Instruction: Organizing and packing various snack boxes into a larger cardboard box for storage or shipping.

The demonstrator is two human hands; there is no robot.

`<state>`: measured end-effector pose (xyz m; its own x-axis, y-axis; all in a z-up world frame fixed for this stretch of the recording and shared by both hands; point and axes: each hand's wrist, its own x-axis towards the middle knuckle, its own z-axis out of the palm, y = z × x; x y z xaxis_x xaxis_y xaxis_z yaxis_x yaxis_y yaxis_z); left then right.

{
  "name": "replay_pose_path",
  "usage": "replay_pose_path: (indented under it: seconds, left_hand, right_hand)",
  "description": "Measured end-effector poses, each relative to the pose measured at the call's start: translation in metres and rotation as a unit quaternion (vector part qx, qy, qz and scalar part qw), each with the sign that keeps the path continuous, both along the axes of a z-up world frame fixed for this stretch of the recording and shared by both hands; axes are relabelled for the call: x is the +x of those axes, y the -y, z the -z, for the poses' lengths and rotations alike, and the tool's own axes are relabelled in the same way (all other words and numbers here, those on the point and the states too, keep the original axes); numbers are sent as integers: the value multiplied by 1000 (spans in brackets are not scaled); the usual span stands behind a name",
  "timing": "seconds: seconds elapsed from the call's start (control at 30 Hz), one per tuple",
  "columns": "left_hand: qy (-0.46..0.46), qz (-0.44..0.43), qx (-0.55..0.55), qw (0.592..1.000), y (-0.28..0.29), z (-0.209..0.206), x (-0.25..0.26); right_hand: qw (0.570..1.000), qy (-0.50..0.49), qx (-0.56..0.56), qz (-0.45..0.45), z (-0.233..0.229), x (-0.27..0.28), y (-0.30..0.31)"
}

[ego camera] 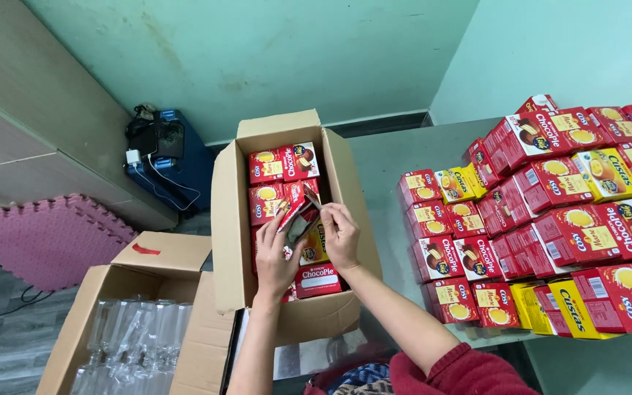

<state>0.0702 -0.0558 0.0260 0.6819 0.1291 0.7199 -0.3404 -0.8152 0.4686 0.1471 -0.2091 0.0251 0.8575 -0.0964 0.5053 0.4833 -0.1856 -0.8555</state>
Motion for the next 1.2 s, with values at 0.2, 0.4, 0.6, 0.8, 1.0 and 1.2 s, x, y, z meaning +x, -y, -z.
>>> replay_pose_path:
  seconds: [0.2, 0.4, 0.6, 0.8, 1.0, 1.2]
  left_hand:
    - [-35, 25, -19, 999, 3, -14, -3]
    - [19, 18, 28, 999, 4, 0, 3]
    - [55, 9, -7, 998, 3, 3, 1]
    - [68, 18, -13, 997, 6, -5, -1]
    - [55, -5, -23, 998, 7, -9, 1]
    - [29, -10, -153, 988, 0, 6, 4]
  right_hand:
    - [997, -19, -69, -42, 7, -4, -3]
    - [995, -70, -57, -48, 12, 4, -2]
    - [995, -85, -30, -52, 1, -3, -4]
    - [978, -199, -16, -59, 17, 7, -6]
    - [992, -98, 17, -72, 12, 1, -9]
    - [996, -15, -32, -80, -8, -6, -5]
